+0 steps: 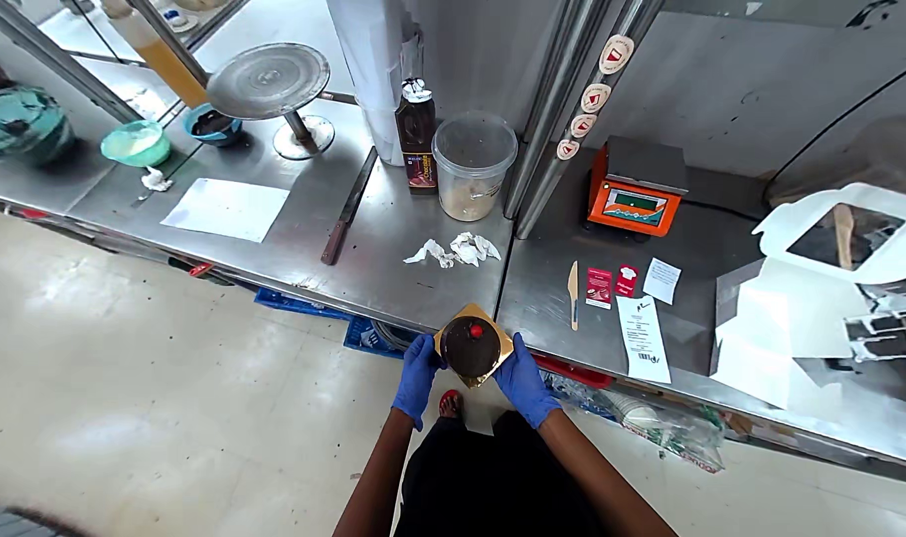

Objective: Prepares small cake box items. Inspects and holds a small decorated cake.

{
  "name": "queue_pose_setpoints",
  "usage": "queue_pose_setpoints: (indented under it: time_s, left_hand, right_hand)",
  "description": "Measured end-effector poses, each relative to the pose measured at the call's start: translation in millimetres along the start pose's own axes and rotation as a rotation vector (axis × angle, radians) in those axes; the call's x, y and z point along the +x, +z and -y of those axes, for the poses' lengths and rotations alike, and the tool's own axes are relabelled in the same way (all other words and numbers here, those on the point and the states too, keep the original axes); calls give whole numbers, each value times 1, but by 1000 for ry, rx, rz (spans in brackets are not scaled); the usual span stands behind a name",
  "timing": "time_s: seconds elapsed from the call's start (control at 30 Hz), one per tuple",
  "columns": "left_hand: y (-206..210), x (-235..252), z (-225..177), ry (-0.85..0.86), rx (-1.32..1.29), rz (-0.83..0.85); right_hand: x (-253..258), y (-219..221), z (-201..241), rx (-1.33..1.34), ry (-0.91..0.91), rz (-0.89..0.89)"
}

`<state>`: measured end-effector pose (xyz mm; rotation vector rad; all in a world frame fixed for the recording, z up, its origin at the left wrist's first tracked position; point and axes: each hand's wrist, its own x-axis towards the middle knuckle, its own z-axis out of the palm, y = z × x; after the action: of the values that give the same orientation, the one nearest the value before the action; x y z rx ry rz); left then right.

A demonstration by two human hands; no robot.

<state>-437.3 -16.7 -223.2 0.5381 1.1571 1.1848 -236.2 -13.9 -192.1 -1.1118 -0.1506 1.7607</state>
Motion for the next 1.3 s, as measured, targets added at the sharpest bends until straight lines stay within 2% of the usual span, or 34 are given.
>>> queue_pose_setpoints:
  time_s: [0.23,0.4,0.7,1.0,1.07,1.17,1.3]
  left_hand:
    - [15,3,-9,-4,37,-12]
    - [22,7,0,-34,27,-9]
    - [21,7,4,-36,37,-2]
    - [23,6,-9,-15,57,9]
    - [20,7,0,-24,56,-7]
    - [25,6,-9,9,52,-3]
    - [27,6,-8,8,45,0]
  right_hand:
    - [-10,10,1,-21,-97,-150]
    - [-13,2,4,-54,-127,-189]
    - [-13,-2,2,109,-105,-199]
    - [-13,-1,7,28,-143,-160]
    - [-11,-7,1,49,-114,-157]
    - [-13,-3,7,85,-128,-120]
    - [-12,-3,10,68,-118,-152]
